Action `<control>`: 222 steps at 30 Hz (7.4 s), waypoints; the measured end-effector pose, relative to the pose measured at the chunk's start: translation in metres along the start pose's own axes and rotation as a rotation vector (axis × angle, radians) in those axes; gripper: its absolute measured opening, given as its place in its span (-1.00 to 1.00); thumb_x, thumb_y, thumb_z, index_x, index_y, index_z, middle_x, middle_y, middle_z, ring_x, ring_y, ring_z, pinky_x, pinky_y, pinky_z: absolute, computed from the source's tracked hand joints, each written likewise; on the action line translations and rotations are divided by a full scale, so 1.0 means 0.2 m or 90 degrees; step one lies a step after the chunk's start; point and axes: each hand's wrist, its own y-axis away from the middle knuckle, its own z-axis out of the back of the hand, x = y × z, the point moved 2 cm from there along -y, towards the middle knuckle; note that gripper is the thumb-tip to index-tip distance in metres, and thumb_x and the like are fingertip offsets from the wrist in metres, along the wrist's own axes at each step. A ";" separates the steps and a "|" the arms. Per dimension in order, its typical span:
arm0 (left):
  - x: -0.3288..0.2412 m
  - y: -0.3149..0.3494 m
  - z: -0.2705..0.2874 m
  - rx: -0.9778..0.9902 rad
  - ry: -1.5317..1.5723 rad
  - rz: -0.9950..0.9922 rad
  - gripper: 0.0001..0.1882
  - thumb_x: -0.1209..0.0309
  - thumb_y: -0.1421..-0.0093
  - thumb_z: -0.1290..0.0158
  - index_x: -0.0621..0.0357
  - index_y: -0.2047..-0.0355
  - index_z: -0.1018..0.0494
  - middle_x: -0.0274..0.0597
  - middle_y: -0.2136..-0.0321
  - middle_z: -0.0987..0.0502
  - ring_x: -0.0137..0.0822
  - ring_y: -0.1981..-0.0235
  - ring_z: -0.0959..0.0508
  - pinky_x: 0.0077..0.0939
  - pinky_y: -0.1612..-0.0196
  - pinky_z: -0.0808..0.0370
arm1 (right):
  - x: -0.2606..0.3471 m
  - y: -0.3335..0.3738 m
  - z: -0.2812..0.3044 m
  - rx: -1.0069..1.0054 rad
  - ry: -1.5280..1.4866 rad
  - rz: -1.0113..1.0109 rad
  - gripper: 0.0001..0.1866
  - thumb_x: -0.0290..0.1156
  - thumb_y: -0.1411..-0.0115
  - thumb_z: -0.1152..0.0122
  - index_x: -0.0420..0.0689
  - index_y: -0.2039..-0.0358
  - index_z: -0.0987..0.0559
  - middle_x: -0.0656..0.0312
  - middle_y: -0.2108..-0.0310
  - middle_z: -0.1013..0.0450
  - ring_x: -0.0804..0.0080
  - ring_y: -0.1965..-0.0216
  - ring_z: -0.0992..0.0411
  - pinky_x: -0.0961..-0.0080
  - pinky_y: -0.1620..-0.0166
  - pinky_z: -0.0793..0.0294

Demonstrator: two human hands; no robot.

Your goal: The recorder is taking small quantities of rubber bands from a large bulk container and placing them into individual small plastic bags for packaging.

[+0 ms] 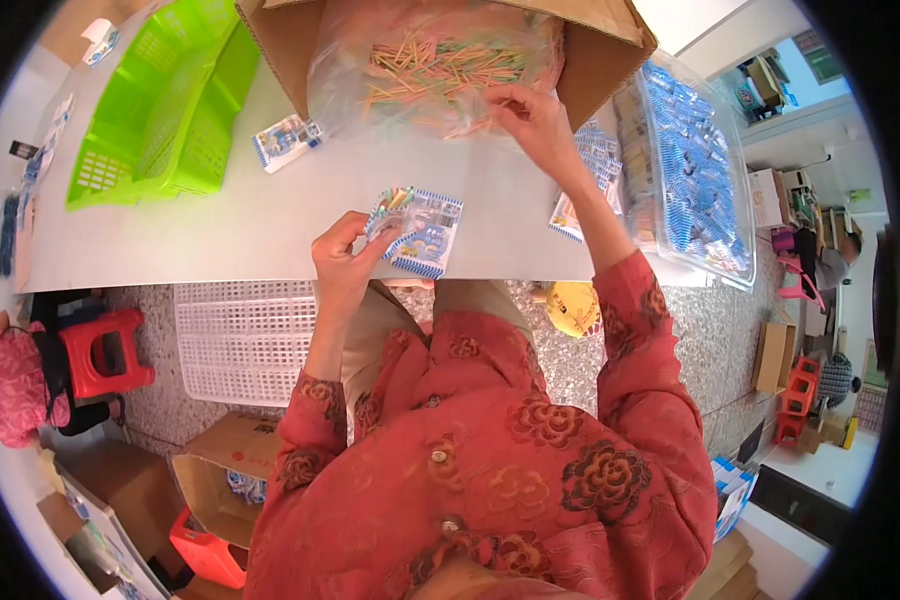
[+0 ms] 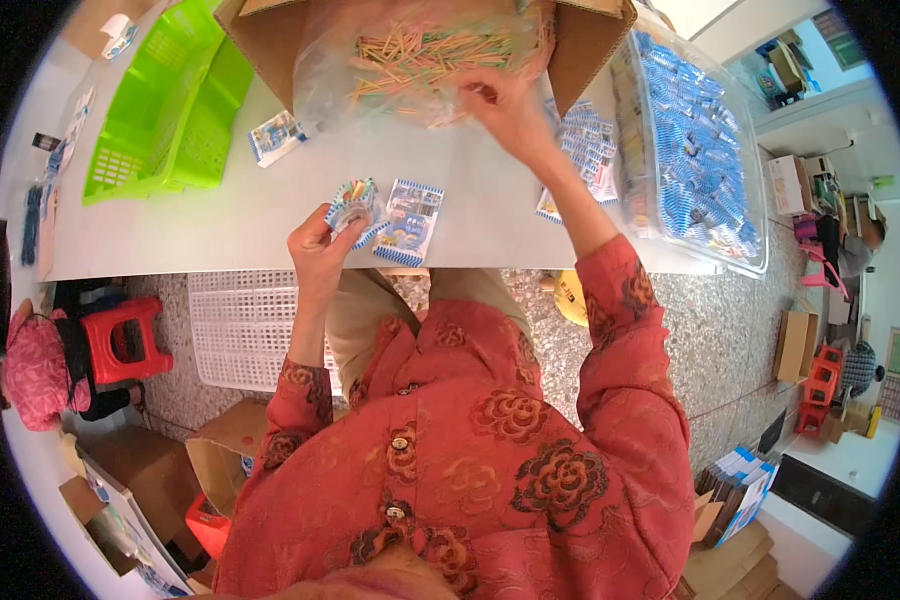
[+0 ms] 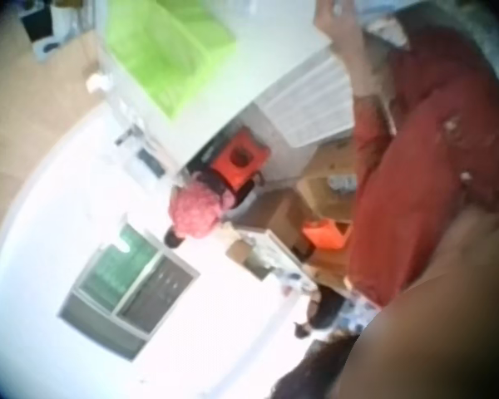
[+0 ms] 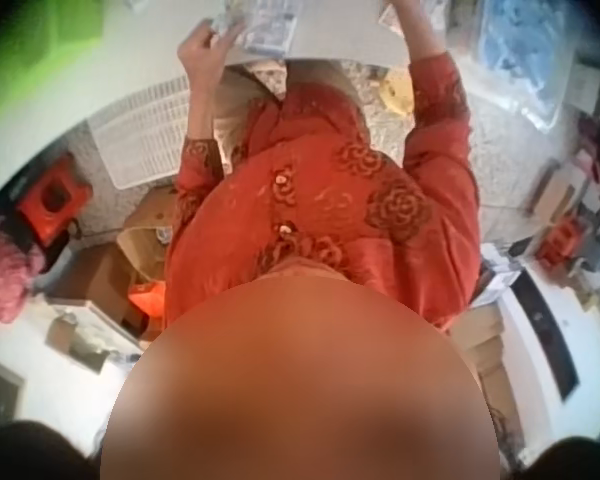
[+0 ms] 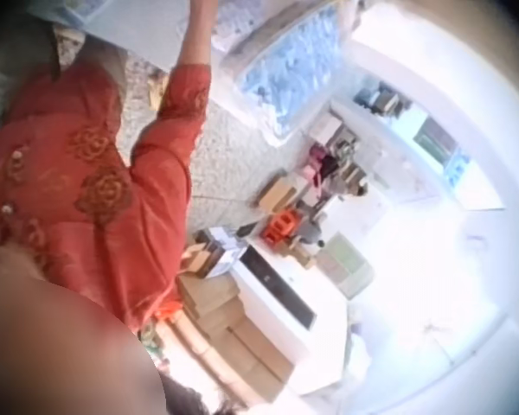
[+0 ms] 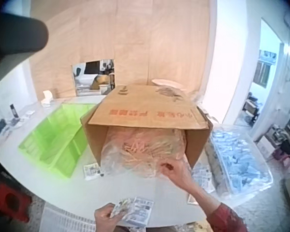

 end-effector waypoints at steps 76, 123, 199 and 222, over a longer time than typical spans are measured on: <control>-0.04 -0.02 -0.06 0.064 -0.023 -0.115 -0.92 0.64 0.05 -0.16 0.33 0.48 -0.51 -0.19 0.48 -0.55 -0.45 0.50 -0.52 -0.61 0.45 -0.41 | 0.50 0.22 -0.14 0.208 -0.032 0.208 -0.80 -0.42 -0.08 -0.24 -0.14 0.25 -0.56 0.32 0.31 -0.51 0.58 0.27 -0.40 0.57 0.27 -0.38; -0.09 -0.06 -0.03 -0.023 0.235 0.033 -0.87 0.50 -0.19 -0.05 0.34 0.32 -0.51 -0.34 0.44 -0.54 -0.61 0.40 -0.46 -0.71 0.29 -0.40 | 0.26 0.22 -0.29 0.234 -0.181 0.032 -0.72 -0.48 -0.15 -0.18 -0.23 0.11 -0.46 0.34 0.36 -0.46 0.70 0.36 -0.36 0.71 0.26 -0.37; -0.02 -0.21 -0.14 0.019 -0.430 -0.248 -0.55 0.39 0.05 -0.22 0.20 0.11 -0.44 -0.10 0.09 -0.45 -0.08 0.01 -0.38 -0.25 -0.07 -0.28 | -0.13 0.54 -0.34 -0.016 0.114 0.107 -0.48 -0.44 -0.02 -0.26 -0.21 -0.02 -0.38 -0.01 -0.03 -0.28 0.01 -0.06 -0.26 0.28 -0.04 -0.33; 0.14 0.12 -0.14 0.074 -0.521 -0.204 -0.32 0.24 0.12 -0.27 0.30 0.01 -0.32 0.04 -0.05 -0.29 0.10 -0.13 -0.21 -0.03 -0.17 -0.10 | -0.09 0.56 -0.48 -0.099 0.202 0.209 -0.59 -0.43 0.06 -0.31 -0.14 0.13 -0.51 0.16 0.10 -0.39 0.15 0.02 -0.30 0.27 -0.01 -0.28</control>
